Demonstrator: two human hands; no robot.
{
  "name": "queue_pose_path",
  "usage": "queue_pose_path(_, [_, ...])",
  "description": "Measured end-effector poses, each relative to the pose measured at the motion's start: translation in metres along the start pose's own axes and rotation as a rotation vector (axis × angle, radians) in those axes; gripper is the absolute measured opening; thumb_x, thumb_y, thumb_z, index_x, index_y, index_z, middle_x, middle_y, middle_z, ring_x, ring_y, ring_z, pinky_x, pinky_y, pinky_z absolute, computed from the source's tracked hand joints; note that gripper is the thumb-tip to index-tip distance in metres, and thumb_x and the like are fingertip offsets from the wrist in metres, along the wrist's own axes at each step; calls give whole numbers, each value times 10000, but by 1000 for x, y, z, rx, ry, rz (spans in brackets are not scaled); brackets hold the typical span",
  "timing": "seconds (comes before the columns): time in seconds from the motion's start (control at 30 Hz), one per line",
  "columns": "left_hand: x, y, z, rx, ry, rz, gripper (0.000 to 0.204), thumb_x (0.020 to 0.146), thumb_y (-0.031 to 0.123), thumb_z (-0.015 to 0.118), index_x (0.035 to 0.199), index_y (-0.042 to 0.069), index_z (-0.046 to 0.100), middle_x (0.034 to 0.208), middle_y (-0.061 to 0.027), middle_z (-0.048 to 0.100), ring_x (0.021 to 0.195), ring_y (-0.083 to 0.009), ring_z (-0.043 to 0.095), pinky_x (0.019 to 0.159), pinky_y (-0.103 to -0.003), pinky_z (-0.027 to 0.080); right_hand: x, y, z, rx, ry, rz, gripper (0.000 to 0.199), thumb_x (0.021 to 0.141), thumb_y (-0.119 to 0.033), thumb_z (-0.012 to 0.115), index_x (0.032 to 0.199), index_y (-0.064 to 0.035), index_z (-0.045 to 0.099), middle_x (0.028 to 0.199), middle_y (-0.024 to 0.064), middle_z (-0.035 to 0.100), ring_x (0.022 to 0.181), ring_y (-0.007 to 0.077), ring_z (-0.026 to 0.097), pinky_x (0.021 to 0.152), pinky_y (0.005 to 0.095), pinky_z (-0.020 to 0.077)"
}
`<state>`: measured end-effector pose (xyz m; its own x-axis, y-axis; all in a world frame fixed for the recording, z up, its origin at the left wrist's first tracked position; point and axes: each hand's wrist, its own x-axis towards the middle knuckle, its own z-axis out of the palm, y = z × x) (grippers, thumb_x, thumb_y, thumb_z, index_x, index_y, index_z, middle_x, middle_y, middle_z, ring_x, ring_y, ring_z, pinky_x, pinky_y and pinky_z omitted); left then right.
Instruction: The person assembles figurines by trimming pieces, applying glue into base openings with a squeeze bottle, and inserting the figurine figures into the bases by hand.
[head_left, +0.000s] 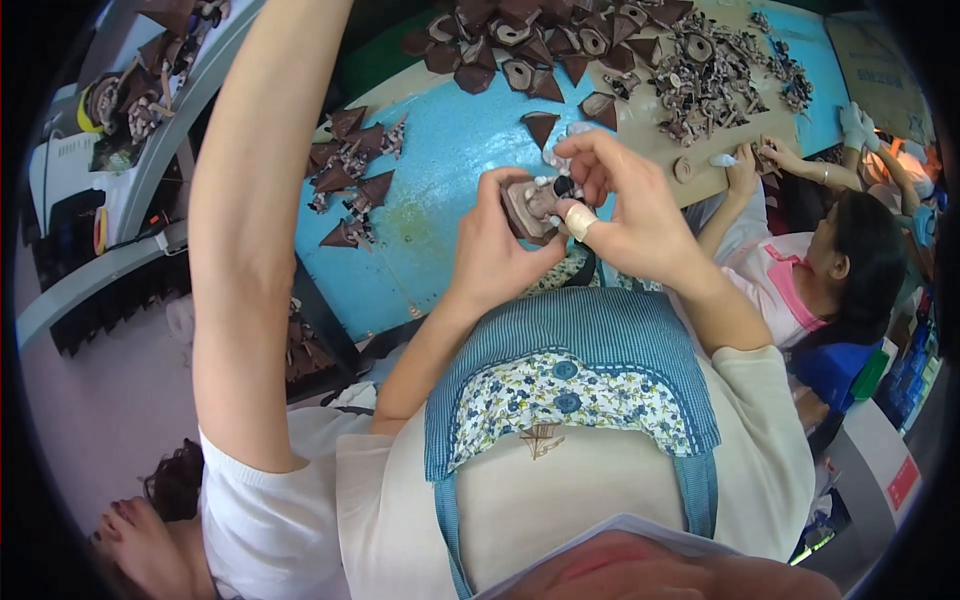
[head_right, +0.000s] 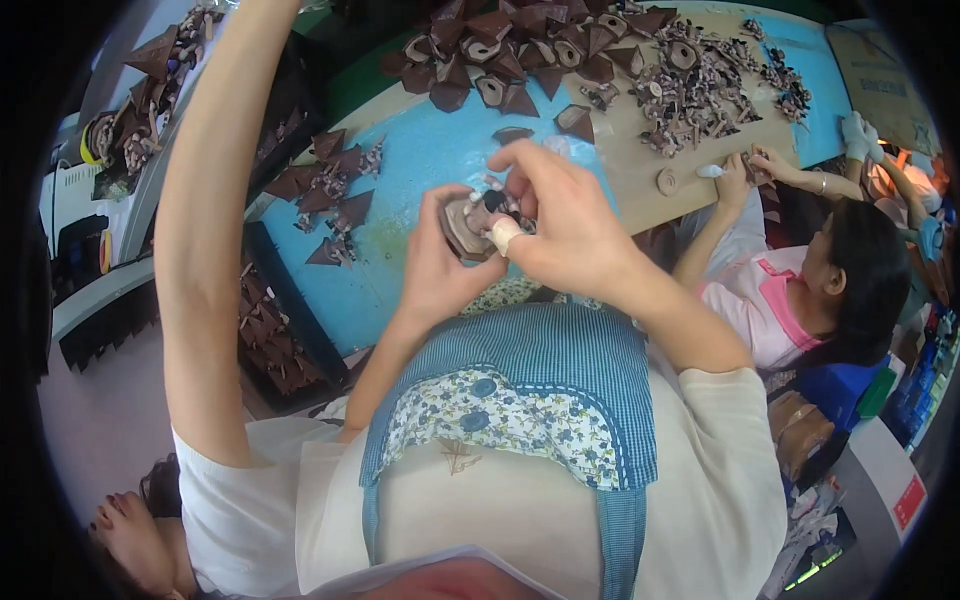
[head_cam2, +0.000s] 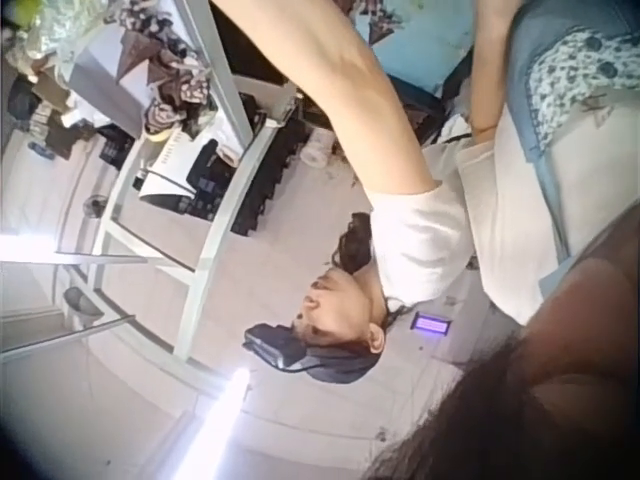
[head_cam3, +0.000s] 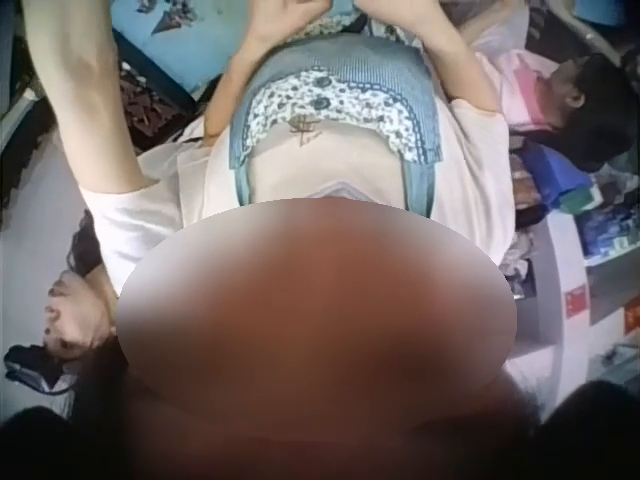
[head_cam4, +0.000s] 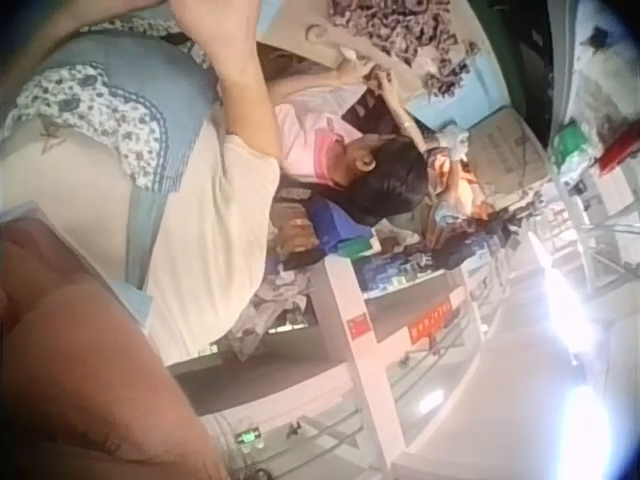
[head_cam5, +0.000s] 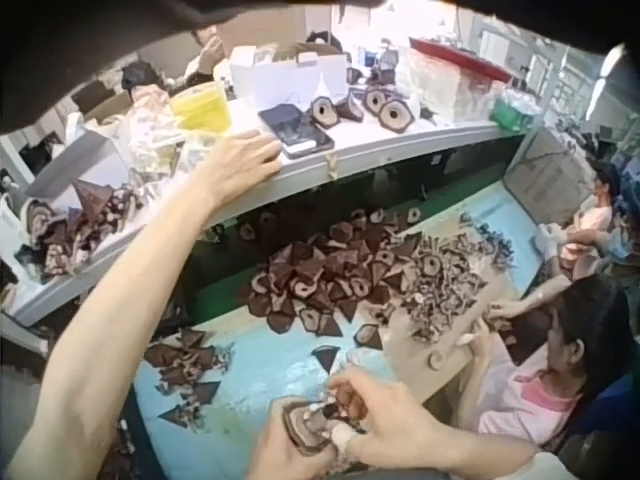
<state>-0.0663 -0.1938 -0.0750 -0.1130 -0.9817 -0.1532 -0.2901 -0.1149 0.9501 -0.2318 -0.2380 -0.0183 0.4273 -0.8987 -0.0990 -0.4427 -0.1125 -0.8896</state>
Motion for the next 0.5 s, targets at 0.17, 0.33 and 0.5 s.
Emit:
queue_pose_path(0.17, [-4,-58,-12,283,-8,-99,580,639,234,764,1074,12,452,896,-167,621,839,-301,640,731,-376,502,-10,76,35,328,117,105,361,788,-45,622,1131,-19,513,927,59,546,812,121,516,718,268,452])
queue_pose_path(0.33, [-31,-138,-70,770,147,-301,565,661,229,733,1132,5,515,998,-177,595,899,-322,585,772,-393,462,-31,185,45,178,128,246,394,784,-10,603,1163,-39,502,1012,55,533,872,140,523,747,289,450])
queue_pose_path(0.5, [-17,-139,-60,1154,487,-24,496,725,133,667,1172,3,498,1147,-210,524,1087,-371,476,917,-464,365,-23,211,69,12,15,140,511,716,-1,626,1201,-71,480,1049,113,543,845,255,564,768,356,476])
